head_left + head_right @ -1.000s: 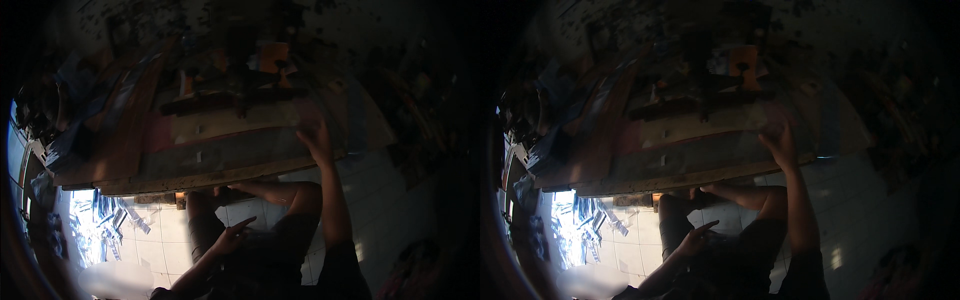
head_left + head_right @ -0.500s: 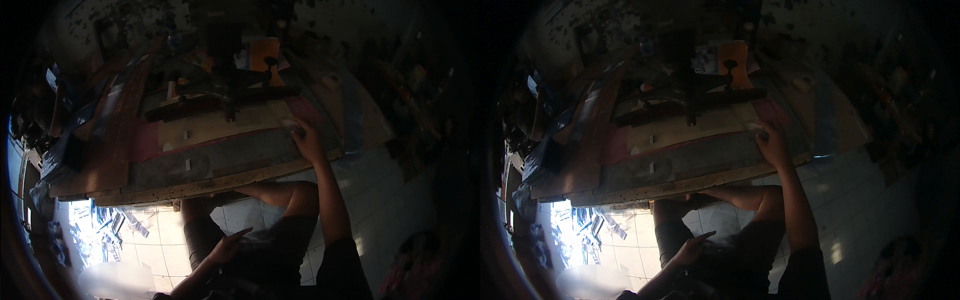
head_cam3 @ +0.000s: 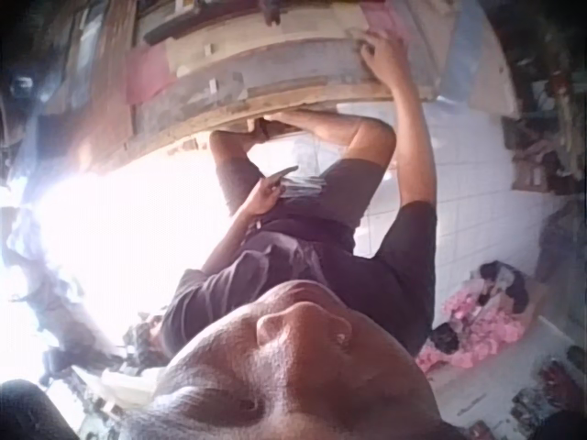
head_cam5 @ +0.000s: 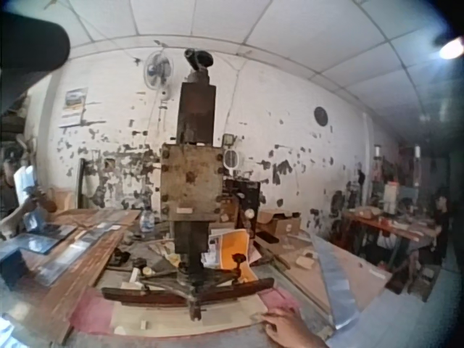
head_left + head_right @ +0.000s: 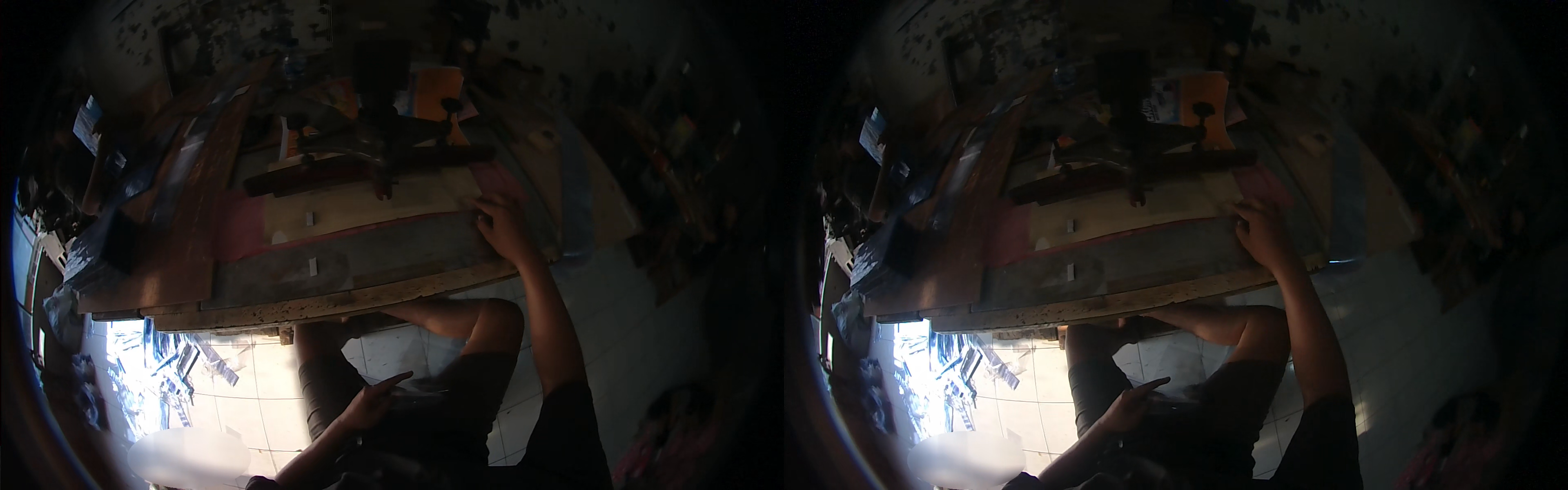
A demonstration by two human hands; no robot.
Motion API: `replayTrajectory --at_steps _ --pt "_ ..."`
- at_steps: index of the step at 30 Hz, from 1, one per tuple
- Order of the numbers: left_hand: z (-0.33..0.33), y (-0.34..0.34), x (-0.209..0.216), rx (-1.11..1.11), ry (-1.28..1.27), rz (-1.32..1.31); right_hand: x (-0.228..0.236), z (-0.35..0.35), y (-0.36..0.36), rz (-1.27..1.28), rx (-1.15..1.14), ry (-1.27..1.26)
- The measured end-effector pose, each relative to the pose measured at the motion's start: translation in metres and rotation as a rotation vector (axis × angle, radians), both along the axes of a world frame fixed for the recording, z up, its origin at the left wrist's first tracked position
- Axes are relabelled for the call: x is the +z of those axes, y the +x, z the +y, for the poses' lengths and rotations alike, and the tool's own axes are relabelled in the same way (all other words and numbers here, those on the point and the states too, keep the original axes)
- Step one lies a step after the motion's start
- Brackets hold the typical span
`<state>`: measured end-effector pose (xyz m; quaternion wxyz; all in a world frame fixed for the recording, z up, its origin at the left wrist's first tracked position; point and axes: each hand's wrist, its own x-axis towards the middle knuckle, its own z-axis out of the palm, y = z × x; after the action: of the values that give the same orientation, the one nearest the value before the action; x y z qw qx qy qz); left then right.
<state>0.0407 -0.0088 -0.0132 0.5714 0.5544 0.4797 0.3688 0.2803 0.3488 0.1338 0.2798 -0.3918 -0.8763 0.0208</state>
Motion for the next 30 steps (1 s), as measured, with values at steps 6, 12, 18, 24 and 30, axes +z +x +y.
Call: replayTrajectory --at_steps 6,12,18,24,30 --pt "-0.003 -0.001 0.004 0.005 -0.006 -0.019 0.005 0.001 -0.002 0.06 -0.005 -0.084" --pt "-0.003 -0.001 0.004 -0.01 -0.038 0.016 0.011 0.008 0.001 0.002 0.023 -0.068" --pt "-0.008 0.0 0.016 0.048 0.048 -0.032 0.019 -0.025 0.0 -0.176 -0.03 -0.089" --pt "-0.004 0.0 0.028 0.011 0.154 0.043 0.022 -0.044 0.028 -0.248 0.188 -0.428" --pt "-0.003 0.001 0.043 -0.003 0.085 0.069 0.018 -0.076 0.027 0.035 0.128 -0.192"
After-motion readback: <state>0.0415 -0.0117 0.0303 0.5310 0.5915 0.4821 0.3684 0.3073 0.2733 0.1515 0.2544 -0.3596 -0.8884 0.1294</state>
